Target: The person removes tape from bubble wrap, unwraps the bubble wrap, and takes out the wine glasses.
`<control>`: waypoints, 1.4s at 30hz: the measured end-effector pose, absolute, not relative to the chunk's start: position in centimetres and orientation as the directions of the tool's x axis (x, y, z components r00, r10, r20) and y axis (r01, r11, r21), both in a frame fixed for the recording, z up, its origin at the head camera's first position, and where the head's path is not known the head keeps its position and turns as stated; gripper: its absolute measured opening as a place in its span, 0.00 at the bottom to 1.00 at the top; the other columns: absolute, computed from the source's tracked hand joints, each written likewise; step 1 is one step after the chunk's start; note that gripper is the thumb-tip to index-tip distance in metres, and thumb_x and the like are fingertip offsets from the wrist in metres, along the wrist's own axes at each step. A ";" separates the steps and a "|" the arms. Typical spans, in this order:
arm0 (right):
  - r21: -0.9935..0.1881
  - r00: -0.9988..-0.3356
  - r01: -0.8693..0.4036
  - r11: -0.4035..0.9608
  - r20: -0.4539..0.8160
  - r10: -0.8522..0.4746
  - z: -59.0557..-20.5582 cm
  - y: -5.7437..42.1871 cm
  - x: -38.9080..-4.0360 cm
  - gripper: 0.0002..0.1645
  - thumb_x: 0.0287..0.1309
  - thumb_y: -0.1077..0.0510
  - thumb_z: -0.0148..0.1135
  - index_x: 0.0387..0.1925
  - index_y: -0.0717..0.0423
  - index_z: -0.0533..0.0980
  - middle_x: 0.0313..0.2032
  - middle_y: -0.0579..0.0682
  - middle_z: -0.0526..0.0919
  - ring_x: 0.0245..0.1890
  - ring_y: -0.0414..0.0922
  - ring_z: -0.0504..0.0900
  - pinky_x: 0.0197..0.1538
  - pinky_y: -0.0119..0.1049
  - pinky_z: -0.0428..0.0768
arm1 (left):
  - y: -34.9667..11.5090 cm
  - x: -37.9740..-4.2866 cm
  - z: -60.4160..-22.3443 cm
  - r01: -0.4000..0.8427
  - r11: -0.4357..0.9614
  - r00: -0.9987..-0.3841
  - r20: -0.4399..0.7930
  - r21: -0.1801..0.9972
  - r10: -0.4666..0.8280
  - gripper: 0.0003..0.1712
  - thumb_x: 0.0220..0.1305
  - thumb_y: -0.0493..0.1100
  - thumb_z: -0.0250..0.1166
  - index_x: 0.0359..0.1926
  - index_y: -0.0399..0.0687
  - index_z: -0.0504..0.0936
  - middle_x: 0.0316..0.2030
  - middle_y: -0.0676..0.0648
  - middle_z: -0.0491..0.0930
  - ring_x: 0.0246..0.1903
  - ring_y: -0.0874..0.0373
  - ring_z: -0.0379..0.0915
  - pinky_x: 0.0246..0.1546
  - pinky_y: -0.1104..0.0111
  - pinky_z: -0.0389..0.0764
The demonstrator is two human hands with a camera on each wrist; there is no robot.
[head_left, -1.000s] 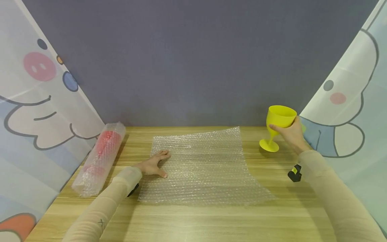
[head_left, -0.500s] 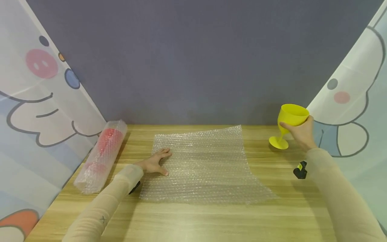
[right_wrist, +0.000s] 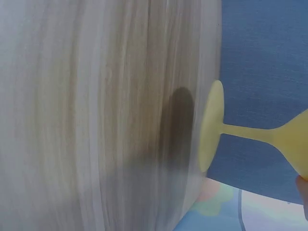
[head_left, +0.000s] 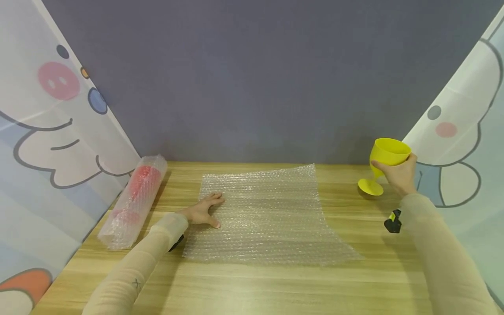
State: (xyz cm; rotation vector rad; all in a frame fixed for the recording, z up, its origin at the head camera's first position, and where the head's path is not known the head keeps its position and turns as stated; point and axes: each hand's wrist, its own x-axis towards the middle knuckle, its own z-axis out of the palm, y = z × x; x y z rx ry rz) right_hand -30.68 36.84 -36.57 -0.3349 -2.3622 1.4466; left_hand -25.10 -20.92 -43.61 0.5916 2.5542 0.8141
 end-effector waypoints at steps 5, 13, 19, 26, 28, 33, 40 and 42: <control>-0.904 -0.904 0.028 0.427 0.160 0.397 -36.7 36.5 -30.8 0.58 0.45 0.41 0.66 0.65 0.46 0.38 0.58 0.43 0.52 0.57 0.46 0.57 0.67 0.44 0.57 | -20.9 -25.2 -43.7 0.277 0.750 -0.836 -0.234 0.601 0.496 0.55 0.43 0.52 0.72 0.69 0.44 0.52 0.71 0.43 0.36 0.69 0.41 0.24 0.62 0.35 0.36; -0.917 -0.878 0.075 0.393 0.126 0.461 -37.2 37.0 -31.1 0.57 0.45 0.43 0.66 0.65 0.44 0.37 0.57 0.38 0.51 0.56 0.38 0.56 0.68 0.37 0.54 | -20.9 -25.5 -43.8 0.270 0.743 -0.835 -0.235 0.613 0.497 0.56 0.42 0.54 0.72 0.69 0.45 0.52 0.71 0.44 0.36 0.69 0.42 0.24 0.62 0.35 0.37; -0.910 -0.872 0.093 0.403 0.121 0.475 -37.1 37.5 -30.7 0.58 0.45 0.41 0.66 0.65 0.43 0.36 0.59 0.39 0.51 0.62 0.44 0.54 0.69 0.39 0.54 | -20.9 -25.6 -43.8 0.271 0.743 -0.836 -0.233 0.612 0.497 0.56 0.41 0.54 0.73 0.69 0.47 0.53 0.71 0.46 0.36 0.69 0.43 0.24 0.62 0.36 0.36; -0.912 -0.872 0.104 0.397 0.108 0.477 -37.4 37.9 -30.7 0.58 0.44 0.41 0.66 0.65 0.43 0.36 0.58 0.38 0.49 0.60 0.42 0.54 0.69 0.38 0.53 | -20.9 -25.4 -43.9 0.274 0.737 -0.836 -0.225 0.617 0.500 0.56 0.42 0.53 0.72 0.68 0.45 0.53 0.71 0.44 0.37 0.69 0.42 0.25 0.61 0.35 0.37; -0.912 -0.871 0.108 0.395 0.104 0.480 -37.5 37.9 -30.7 0.58 0.44 0.40 0.66 0.65 0.42 0.36 0.58 0.37 0.49 0.61 0.42 0.54 0.69 0.38 0.52 | -20.9 -25.4 -43.9 0.278 0.737 -0.835 -0.224 0.616 0.502 0.56 0.42 0.53 0.72 0.68 0.45 0.53 0.71 0.44 0.37 0.69 0.42 0.25 0.62 0.35 0.37; -0.903 -0.871 0.102 0.418 0.121 0.476 -37.9 37.9 -30.9 0.59 0.44 0.39 0.66 0.66 0.42 0.36 0.59 0.39 0.51 0.64 0.47 0.53 0.69 0.41 0.52 | -21.0 -25.4 -44.1 0.283 0.738 -0.834 -0.223 0.613 0.505 0.57 0.41 0.55 0.72 0.69 0.45 0.52 0.71 0.45 0.37 0.69 0.42 0.25 0.62 0.36 0.37; -0.915 -0.874 0.094 0.392 0.112 0.473 -38.4 37.8 -31.1 0.58 0.44 0.41 0.66 0.65 0.41 0.36 0.59 0.37 0.50 0.64 0.46 0.52 0.70 0.39 0.52 | -21.0 -25.4 -44.0 0.276 0.721 -0.828 -0.224 0.636 0.514 0.56 0.43 0.52 0.73 0.68 0.44 0.52 0.71 0.43 0.36 0.69 0.41 0.23 0.61 0.35 0.35; -0.918 -0.874 0.091 0.387 0.113 0.472 -38.3 37.7 -31.2 0.58 0.45 0.42 0.66 0.65 0.41 0.37 0.59 0.36 0.50 0.64 0.45 0.52 0.70 0.38 0.51 | -21.0 -25.4 -44.0 0.281 0.711 -0.825 -0.215 0.645 0.522 0.55 0.43 0.51 0.73 0.68 0.43 0.52 0.71 0.42 0.36 0.69 0.41 0.22 0.61 0.35 0.35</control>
